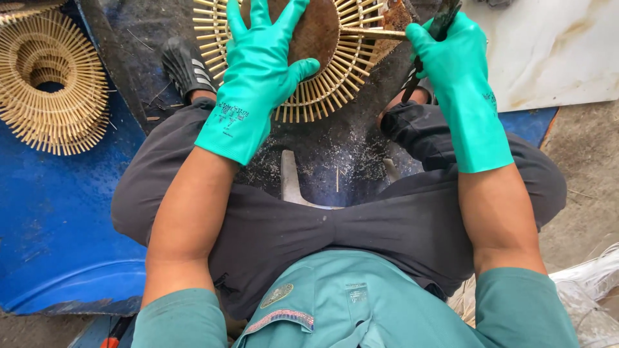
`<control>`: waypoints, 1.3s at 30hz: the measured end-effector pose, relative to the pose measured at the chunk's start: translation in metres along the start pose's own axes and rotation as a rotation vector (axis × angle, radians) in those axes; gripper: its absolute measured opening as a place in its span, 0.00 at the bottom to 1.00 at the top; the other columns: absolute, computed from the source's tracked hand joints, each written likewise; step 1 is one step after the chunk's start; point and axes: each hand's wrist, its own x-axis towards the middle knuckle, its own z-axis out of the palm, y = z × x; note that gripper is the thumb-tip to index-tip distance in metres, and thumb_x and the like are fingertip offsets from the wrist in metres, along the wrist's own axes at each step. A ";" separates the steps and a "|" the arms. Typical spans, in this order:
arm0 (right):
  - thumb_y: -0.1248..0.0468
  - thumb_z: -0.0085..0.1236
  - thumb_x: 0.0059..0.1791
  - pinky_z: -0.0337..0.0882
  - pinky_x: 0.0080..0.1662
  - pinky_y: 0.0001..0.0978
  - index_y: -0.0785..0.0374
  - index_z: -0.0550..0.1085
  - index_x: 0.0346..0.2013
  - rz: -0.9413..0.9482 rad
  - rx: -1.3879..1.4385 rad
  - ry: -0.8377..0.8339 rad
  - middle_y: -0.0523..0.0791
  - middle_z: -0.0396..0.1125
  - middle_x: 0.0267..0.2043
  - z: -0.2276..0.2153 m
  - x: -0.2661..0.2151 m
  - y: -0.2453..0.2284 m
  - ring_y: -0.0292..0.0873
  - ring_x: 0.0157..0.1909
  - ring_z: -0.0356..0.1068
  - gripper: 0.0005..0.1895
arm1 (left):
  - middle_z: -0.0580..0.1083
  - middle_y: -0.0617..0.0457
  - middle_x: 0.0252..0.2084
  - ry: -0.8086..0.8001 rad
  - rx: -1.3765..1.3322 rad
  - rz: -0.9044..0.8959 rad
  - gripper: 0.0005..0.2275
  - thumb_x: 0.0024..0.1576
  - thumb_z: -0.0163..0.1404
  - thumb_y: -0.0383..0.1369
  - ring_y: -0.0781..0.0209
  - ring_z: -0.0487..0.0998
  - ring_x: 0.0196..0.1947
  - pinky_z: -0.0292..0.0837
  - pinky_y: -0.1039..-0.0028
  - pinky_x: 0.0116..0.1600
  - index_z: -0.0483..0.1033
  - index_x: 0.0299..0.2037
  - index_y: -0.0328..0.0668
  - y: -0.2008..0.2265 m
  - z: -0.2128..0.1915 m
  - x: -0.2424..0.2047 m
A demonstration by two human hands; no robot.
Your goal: The recorder is using a chisel or similar tool to refine and shape a circular bamboo or wood furniture component.
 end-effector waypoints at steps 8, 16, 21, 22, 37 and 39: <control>0.62 0.66 0.57 0.74 0.34 0.28 0.69 0.77 0.42 -0.036 0.067 -0.070 0.46 0.74 0.34 -0.027 -0.039 -0.050 0.36 0.32 0.74 0.11 | 0.54 0.32 0.74 0.031 0.004 -0.047 0.40 0.47 0.70 0.41 0.12 0.44 0.68 0.65 0.31 0.54 0.62 0.70 0.73 0.017 -0.015 0.000; 0.69 0.63 0.62 0.76 0.59 0.36 0.69 0.75 0.50 -0.753 0.180 -0.146 0.52 0.73 0.53 -0.019 -0.095 -0.065 0.47 0.54 0.75 0.06 | 0.59 0.31 0.72 0.168 -0.044 0.035 0.40 0.51 0.71 0.45 0.14 0.48 0.69 0.64 0.36 0.66 0.62 0.74 0.66 0.000 0.020 0.005; 0.67 0.62 0.61 0.78 0.59 0.34 0.65 0.75 0.50 -0.690 0.336 -0.142 0.49 0.73 0.53 -0.015 -0.102 -0.068 0.45 0.56 0.76 0.05 | 0.63 0.39 0.71 0.038 -0.255 -0.003 0.35 0.53 0.69 0.42 0.28 0.59 0.71 0.61 0.38 0.71 0.64 0.70 0.62 0.002 0.009 0.006; 0.67 0.62 0.62 0.77 0.60 0.34 0.65 0.75 0.50 -0.694 0.312 -0.126 0.50 0.73 0.54 -0.016 -0.103 -0.062 0.46 0.57 0.75 0.05 | 0.68 0.46 0.69 -0.049 -0.351 -0.067 0.31 0.54 0.66 0.42 0.35 0.66 0.70 0.69 0.48 0.70 0.65 0.68 0.61 0.005 0.000 0.006; 0.66 0.59 0.61 0.77 0.59 0.34 0.67 0.75 0.51 -0.725 0.334 -0.120 0.51 0.73 0.53 -0.005 -0.103 -0.061 0.46 0.56 0.76 0.07 | 0.71 0.46 0.63 -0.008 -0.327 -0.025 0.30 0.53 0.68 0.41 0.37 0.70 0.64 0.71 0.50 0.64 0.69 0.66 0.60 0.001 -0.002 0.012; 0.68 0.59 0.62 0.76 0.60 0.35 0.68 0.75 0.51 -0.736 0.268 -0.105 0.52 0.73 0.53 -0.011 -0.107 -0.063 0.46 0.55 0.76 0.06 | 0.69 0.39 0.63 0.119 -0.189 0.048 0.33 0.45 0.70 0.40 0.27 0.65 0.63 0.72 0.47 0.58 0.71 0.64 0.59 0.005 -0.002 0.010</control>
